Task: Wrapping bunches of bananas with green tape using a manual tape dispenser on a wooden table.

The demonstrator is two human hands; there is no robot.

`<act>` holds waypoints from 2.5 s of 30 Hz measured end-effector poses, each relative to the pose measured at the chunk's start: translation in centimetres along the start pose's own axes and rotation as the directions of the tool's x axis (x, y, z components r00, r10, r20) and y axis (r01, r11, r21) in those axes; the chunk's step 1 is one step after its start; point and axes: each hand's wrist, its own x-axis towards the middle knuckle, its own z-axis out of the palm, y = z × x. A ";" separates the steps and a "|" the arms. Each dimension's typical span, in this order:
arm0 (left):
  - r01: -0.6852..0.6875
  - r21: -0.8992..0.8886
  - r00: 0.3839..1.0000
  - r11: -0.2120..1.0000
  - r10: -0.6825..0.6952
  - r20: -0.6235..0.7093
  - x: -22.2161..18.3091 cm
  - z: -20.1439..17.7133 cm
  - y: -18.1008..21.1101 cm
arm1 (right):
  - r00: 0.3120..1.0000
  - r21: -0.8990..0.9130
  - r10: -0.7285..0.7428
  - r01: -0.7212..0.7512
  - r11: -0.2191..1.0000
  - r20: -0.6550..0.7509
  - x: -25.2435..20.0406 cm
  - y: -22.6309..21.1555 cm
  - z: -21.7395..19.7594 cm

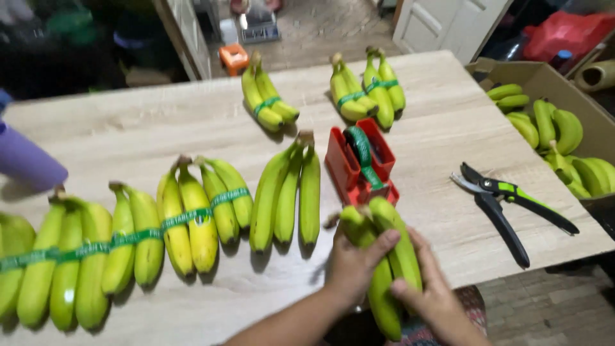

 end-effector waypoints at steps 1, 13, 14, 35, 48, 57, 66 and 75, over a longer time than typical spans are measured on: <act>0.010 0.104 1.000 0.994 -0.009 -0.010 -0.1 0.1 -0.4 | 0.988 -0.091 -0.116 0.125 0.988 0.100 0.5 1.3 0.1; -0.245 0.197 0.968 0.949 0.226 0.113 2.4 -1.6 -2.2 | 0.918 0.171 0.280 -0.335 0.927 0.283 3.0 -3.3 -1.9; -0.357 0.279 0.922 0.892 0.288 0.257 2.8 -2.0 -1.6 | 0.863 0.138 0.364 -0.432 0.891 0.352 3.7 -4.7 -3.3; -0.197 0.815 0.974 0.545 0.202 0.100 2.1 -4.5 -1.5 | 0.834 -0.815 0.141 0.464 0.346 0.534 9.2 -3.3 -7.0; -0.354 0.822 0.934 0.447 0.214 0.286 1.9 -4.8 -0.9 | 0.840 -0.774 0.038 0.480 0.413 0.541 10.5 -0.8 -7.8; -0.345 0.770 0.939 0.537 0.196 0.284 1.8 -4.4 -0.5 | 0.800 -0.746 0.007 0.556 0.365 0.600 10.9 0.0 -8.2; -0.642 0.595 0.766 0.484 0.433 0.475 3.2 -6.3 -2.4 | 0.785 -0.742 0.027 0.573 0.348 0.618 9.0 -3.6 -7.3; -0.647 0.627 0.759 0.434 0.448 0.472 2.4 -5.7 -2.3 | 0.761 -0.718 -0.110 0.642 0.267 0.640 9.6 -1.6 -7.6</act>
